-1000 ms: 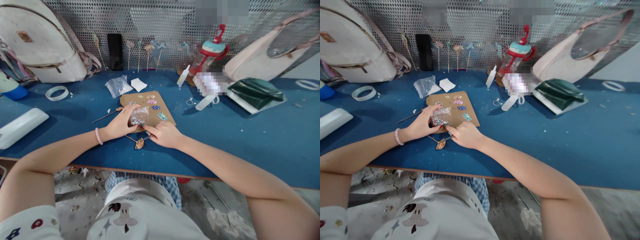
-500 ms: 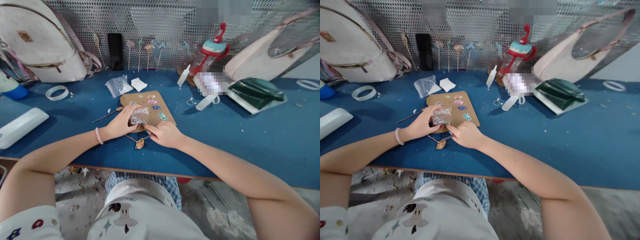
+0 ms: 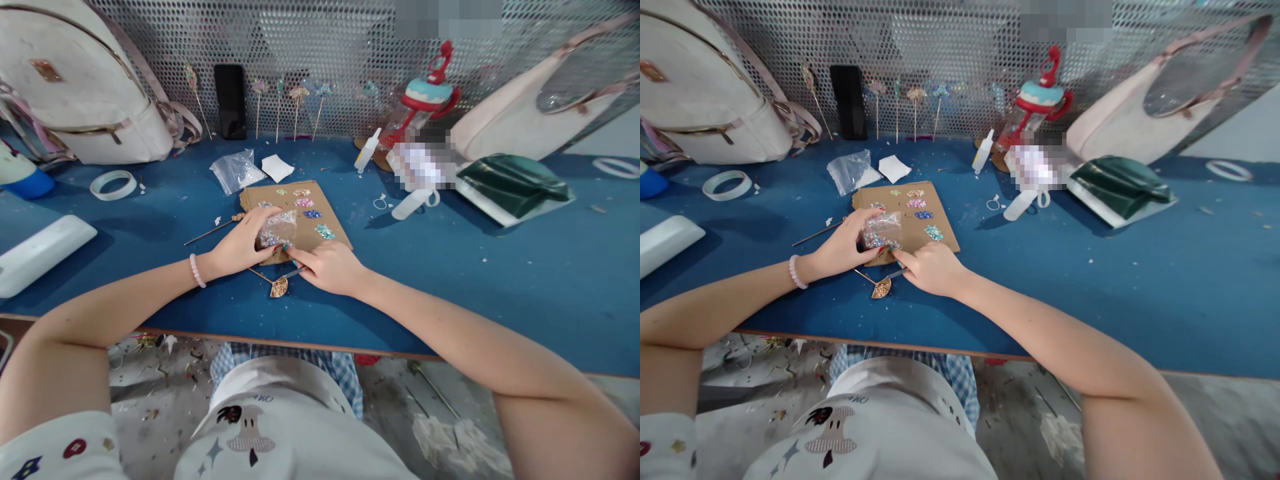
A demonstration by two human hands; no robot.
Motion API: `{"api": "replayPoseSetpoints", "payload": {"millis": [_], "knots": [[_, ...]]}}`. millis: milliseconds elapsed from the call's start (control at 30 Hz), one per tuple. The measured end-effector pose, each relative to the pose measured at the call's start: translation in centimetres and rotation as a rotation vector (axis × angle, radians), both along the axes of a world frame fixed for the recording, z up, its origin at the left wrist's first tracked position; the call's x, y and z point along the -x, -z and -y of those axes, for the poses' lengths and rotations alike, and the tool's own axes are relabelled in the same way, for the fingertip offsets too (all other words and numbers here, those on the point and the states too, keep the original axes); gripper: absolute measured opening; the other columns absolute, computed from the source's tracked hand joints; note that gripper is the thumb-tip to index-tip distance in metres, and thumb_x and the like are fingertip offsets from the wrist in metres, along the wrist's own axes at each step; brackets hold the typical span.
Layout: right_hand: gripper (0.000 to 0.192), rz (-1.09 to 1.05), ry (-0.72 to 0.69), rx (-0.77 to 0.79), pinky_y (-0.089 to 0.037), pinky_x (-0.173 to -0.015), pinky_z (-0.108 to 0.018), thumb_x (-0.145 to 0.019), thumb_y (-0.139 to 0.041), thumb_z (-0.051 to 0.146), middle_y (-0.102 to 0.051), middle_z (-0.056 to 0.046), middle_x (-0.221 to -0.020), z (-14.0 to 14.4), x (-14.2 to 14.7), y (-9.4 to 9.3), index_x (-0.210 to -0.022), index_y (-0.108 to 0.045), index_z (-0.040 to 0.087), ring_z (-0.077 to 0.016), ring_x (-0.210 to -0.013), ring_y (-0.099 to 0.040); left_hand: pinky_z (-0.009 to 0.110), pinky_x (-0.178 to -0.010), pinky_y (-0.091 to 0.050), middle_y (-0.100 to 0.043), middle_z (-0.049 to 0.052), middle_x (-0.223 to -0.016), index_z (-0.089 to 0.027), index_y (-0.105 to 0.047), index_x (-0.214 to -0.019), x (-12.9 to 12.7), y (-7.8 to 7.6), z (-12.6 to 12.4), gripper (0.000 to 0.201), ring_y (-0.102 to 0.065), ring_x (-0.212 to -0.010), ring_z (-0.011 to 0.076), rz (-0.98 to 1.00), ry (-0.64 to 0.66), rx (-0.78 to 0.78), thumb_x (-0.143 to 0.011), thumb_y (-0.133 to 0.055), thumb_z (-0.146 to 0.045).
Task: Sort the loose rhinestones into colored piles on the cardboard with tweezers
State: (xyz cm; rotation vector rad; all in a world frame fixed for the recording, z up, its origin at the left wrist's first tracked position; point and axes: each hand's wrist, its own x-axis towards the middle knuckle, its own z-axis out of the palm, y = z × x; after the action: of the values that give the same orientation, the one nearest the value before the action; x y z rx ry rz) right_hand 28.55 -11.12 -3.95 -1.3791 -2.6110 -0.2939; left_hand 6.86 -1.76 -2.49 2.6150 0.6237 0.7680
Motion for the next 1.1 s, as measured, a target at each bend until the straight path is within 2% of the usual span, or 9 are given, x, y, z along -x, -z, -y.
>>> {"api": "replayPoseSetpoints", "payload": {"millis": [267,467,833,1100], "knots": [[0.040,0.009,-0.048,0.027,-0.029,-0.053,-0.029,-0.090,-0.047,0.020,-0.070,-0.005,-0.063,-0.06,-0.09,-0.17,-0.125,-0.067,0.014,-0.0142,-0.052,-0.054,0.044,-0.114,-0.040,-0.050,0.012,-0.142,-0.020,-0.037,-0.141,0.01,0.10,-0.04,0.066,-0.048,-0.133,0.0293,-0.031,-0.012,0.005,-0.081,-0.065,-0.021],[0.040,0.014,-0.029,0.030,-0.026,-0.052,-0.029,-0.089,-0.047,0.020,-0.071,-0.005,-0.064,-0.05,-0.05,-0.22,-0.124,-0.066,0.014,-0.0140,-0.052,-0.054,0.043,-0.114,-0.040,-0.049,0.013,-0.143,-0.019,-0.038,-0.141,0.03,0.18,-0.09,0.066,-0.047,-0.134,0.0291,0.004,0.001,0.004,-0.082,-0.068,-0.026],[0.039,0.043,-0.005,0.025,-0.024,-0.051,-0.029,-0.090,-0.046,0.022,-0.071,-0.007,-0.063,-0.05,0.16,-0.40,-0.122,-0.067,0.013,-0.0144,-0.052,-0.055,0.045,-0.113,-0.041,-0.050,0.011,-0.140,-0.021,-0.037,-0.140,0.08,-0.10,-0.02,0.064,-0.048,-0.132,0.0287,-0.061,0.015,-0.032,-0.082,-0.062,-0.017],[0.040,0.028,0.006,0.014,-0.024,-0.051,-0.029,-0.091,-0.044,0.024,-0.070,-0.007,-0.061,-0.07,0.07,-0.27,-0.123,-0.066,0.012,-0.0140,-0.051,-0.053,0.041,-0.105,-0.047,-0.052,0.010,-0.136,-0.022,-0.038,-0.139,0.12,-0.16,0.03,0.062,-0.051,-0.128,0.0271,-0.065,0.032,-0.043,-0.082,-0.060,-0.014]]}}
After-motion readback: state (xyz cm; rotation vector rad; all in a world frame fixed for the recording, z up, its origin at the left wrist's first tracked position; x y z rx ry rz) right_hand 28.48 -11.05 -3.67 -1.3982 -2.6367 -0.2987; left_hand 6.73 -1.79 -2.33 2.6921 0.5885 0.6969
